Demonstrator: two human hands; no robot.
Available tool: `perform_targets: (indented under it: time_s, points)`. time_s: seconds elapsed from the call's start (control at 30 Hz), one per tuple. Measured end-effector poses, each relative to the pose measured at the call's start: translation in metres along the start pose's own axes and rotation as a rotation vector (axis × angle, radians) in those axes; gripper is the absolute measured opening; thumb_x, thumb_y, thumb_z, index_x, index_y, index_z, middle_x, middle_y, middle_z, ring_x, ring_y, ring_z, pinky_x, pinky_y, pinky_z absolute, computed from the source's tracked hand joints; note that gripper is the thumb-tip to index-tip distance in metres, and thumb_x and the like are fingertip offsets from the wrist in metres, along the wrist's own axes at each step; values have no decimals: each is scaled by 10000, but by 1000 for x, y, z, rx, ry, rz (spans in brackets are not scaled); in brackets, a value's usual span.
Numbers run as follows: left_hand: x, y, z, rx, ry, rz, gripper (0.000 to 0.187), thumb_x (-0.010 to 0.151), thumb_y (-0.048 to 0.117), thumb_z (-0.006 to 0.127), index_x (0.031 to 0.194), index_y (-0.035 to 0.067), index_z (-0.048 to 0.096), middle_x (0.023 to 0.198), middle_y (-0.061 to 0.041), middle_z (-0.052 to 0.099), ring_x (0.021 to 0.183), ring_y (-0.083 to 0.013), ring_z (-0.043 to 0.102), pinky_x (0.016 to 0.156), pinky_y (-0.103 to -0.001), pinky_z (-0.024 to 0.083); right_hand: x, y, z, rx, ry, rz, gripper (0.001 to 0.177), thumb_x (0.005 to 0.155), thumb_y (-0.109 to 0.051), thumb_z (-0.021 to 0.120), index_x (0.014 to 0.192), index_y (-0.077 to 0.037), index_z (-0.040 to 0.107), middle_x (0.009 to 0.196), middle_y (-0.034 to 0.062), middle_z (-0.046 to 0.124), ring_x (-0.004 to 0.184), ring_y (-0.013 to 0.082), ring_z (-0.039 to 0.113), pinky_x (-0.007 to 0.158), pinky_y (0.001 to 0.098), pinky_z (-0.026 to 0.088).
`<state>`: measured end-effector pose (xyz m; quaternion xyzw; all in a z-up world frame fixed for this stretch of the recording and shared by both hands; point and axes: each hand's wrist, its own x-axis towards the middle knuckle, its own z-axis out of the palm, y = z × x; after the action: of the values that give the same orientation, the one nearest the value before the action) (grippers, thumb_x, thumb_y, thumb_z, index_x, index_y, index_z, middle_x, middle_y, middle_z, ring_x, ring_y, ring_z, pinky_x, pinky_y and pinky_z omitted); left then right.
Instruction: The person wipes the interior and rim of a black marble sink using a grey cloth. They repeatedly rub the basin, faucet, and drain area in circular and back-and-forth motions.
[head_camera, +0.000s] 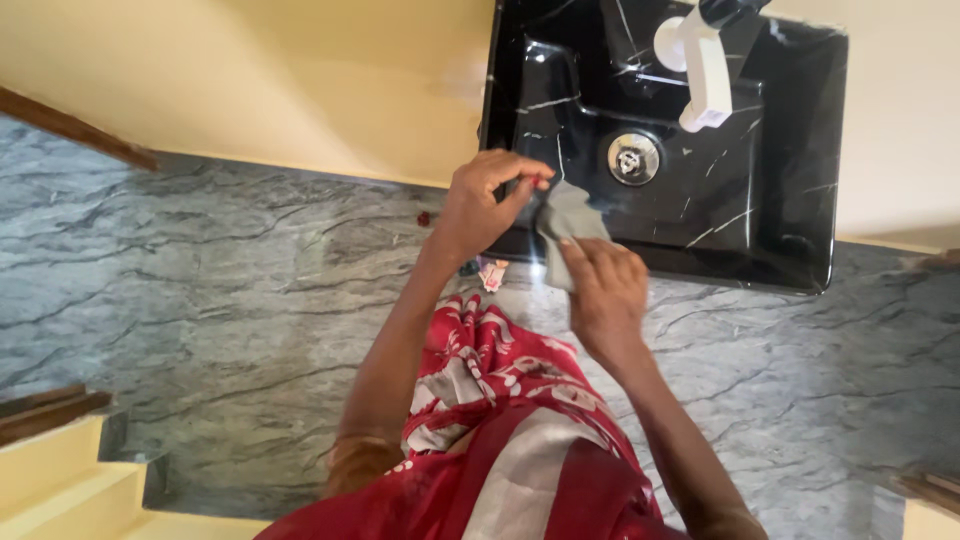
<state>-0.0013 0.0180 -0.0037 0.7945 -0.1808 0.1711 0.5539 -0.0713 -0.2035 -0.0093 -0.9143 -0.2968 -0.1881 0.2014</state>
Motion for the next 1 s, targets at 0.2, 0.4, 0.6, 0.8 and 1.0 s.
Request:
perform_targets:
  time_s: [0.2, 0.4, 0.6, 0.8, 1.0]
  points:
    - [5, 5, 7, 57, -40, -3, 214, 1028, 222, 579, 1090, 106, 747, 954, -63, 768, 926, -273, 722, 882, -386, 518, 16, -17, -2, 99, 101, -107, 438, 826, 51, 657, 1256, -29, 666, 1137, 136, 684, 1029, 317, 644, 939, 444, 483]
    - [-1, 23, 26, 322, 41, -97, 215, 977, 248, 636, 1069, 93, 753, 960, -88, 766, 924, -330, 684, 902, -441, 491, 4, 64, -55, 306, -259, -97, 488, 770, 102, 617, 1226, -63, 673, 1187, 126, 724, 1062, 322, 696, 910, 428, 550]
    - [-3, 21, 43, 538, 82, -71, 213, 922, 238, 709, 1043, 68, 751, 975, -98, 768, 938, -342, 693, 1059, -481, 457, 8, 153, -153, 66, -582, 512, 505, 909, 32, 593, 1353, -191, 680, 1106, 149, 754, 902, 358, 751, 829, 439, 587]
    - [-1, 19, 46, 530, 117, -116, 149, 947, 196, 701, 1044, 101, 764, 961, -101, 765, 951, -342, 690, 1006, -456, 504, 7, 190, -134, 46, -112, 120, 375, 910, -96, 706, 1279, -40, 674, 1196, 193, 716, 1081, 389, 673, 926, 473, 526]
    - [10, 40, 63, 352, 120, -416, 215, 956, 229, 664, 1125, 122, 740, 993, -82, 768, 934, -234, 749, 820, -362, 570, -9, 217, -136, 120, -466, 63, 446, 880, -219, 733, 1288, -54, 654, 1238, 156, 689, 1148, 378, 614, 1004, 462, 466]
